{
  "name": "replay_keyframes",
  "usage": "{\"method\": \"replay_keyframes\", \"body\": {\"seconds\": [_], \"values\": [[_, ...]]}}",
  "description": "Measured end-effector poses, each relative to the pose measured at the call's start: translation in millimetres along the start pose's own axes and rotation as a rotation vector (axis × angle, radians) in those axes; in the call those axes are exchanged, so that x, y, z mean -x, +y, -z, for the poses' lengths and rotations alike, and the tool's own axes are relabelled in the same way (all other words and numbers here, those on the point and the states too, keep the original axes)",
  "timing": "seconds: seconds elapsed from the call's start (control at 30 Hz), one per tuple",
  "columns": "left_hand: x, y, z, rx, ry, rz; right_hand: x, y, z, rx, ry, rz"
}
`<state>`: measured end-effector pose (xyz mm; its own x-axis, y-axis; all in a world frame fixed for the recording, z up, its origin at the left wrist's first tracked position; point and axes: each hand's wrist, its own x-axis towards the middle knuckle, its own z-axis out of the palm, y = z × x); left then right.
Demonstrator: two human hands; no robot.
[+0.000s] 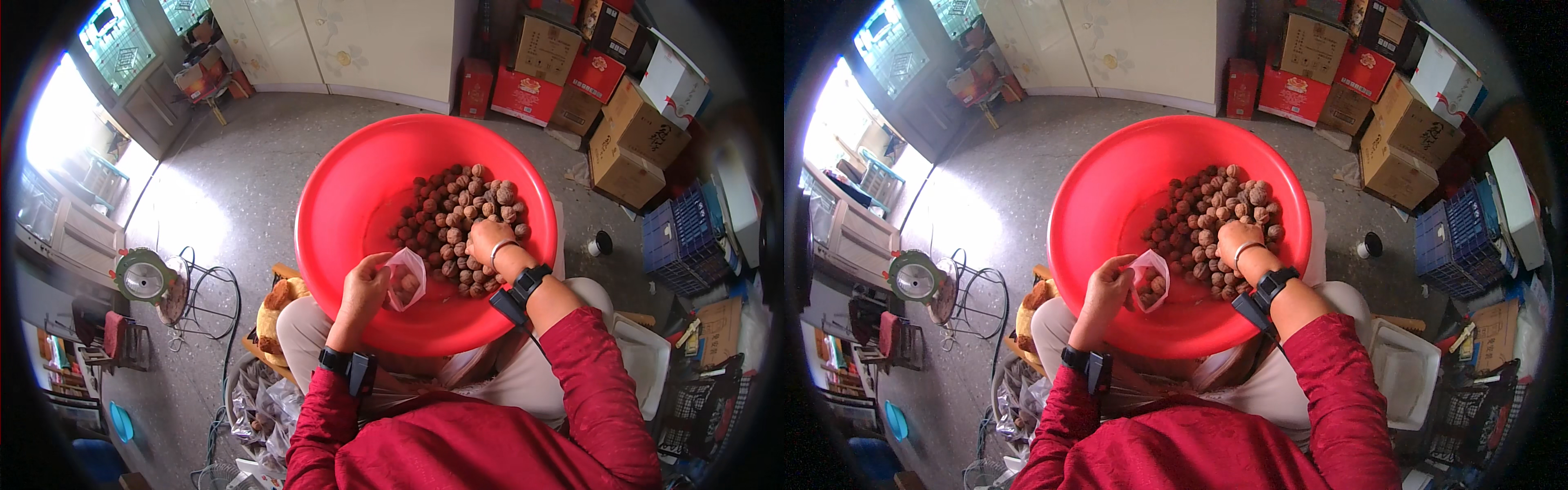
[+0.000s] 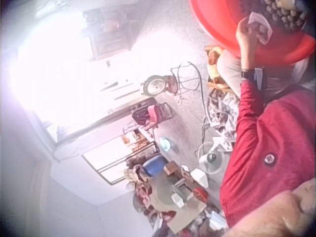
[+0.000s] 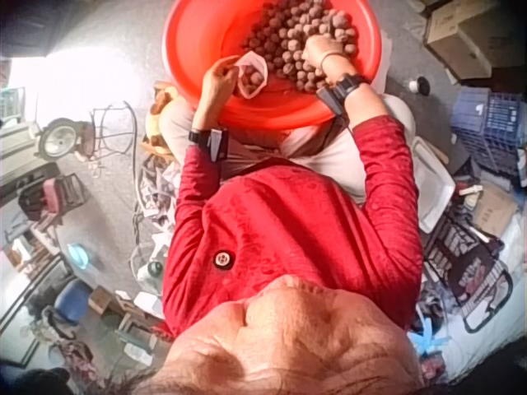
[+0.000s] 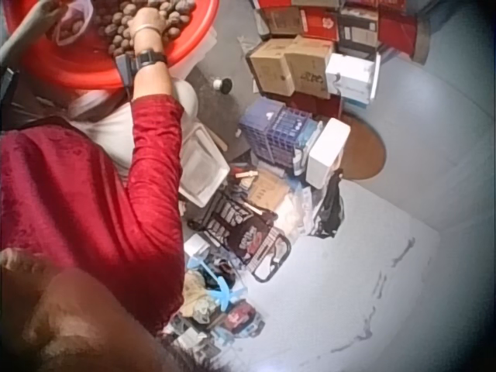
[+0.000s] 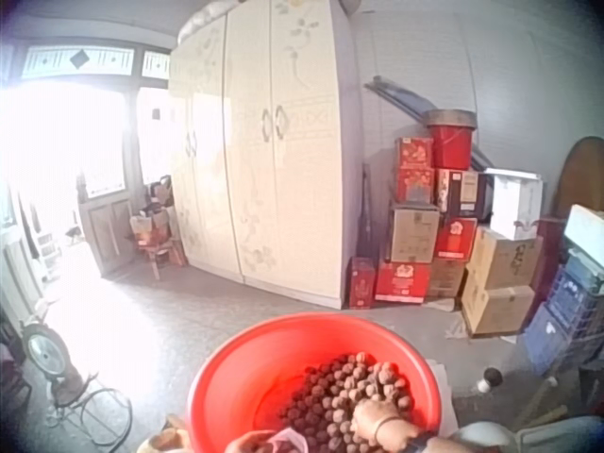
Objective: The person picks up walnuts from a large red bowl and places them into plastic bags by hand.
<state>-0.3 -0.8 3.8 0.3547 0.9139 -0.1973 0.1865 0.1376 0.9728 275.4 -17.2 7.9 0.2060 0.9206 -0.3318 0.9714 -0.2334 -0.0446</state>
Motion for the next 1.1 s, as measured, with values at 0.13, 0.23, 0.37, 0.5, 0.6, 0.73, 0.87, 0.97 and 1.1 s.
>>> {"method": "replay_keyframes", "body": {"seconds": [0.13, 0.23, 0.37, 0.5, 0.6, 0.73, 0.87, 0.97, 1.1], "values": [[-1, -2, 0, -0.007, 0.0, -0.004, -5, 1, -6, 0.004, 0.016, -0.017], [0, 0, 0, -0.006, -0.003, 0.0, -5, 2, -4, -0.082, -0.019, -0.016], [1, 1, 0, 0.002, -0.009, 0.018, 0, 3, 2, -0.218, 0.112, 0.037], [0, 0, 0, -0.012, -0.004, -0.005, 7, 0, 10, -0.449, 0.191, 0.17], [-1, -1, 0, -0.013, -0.003, -0.021, 12, -6, 19, -0.544, 0.206, 0.263], [-1, -3, 0, -0.022, -0.001, -0.025, 27, -12, 32, -0.754, 0.125, 0.375], [-3, -4, 0, -0.038, -0.007, -0.061, 35, -26, 39, -0.884, 0.044, 0.436], [-2, -3, 1, -0.01, -0.005, 0.017, 37, -34, 37, -0.966, -0.032, 0.449], [-2, -4, 1, -0.015, 0.001, -0.003, 28, -41, 26, -0.997, -0.102, 0.506]]}}
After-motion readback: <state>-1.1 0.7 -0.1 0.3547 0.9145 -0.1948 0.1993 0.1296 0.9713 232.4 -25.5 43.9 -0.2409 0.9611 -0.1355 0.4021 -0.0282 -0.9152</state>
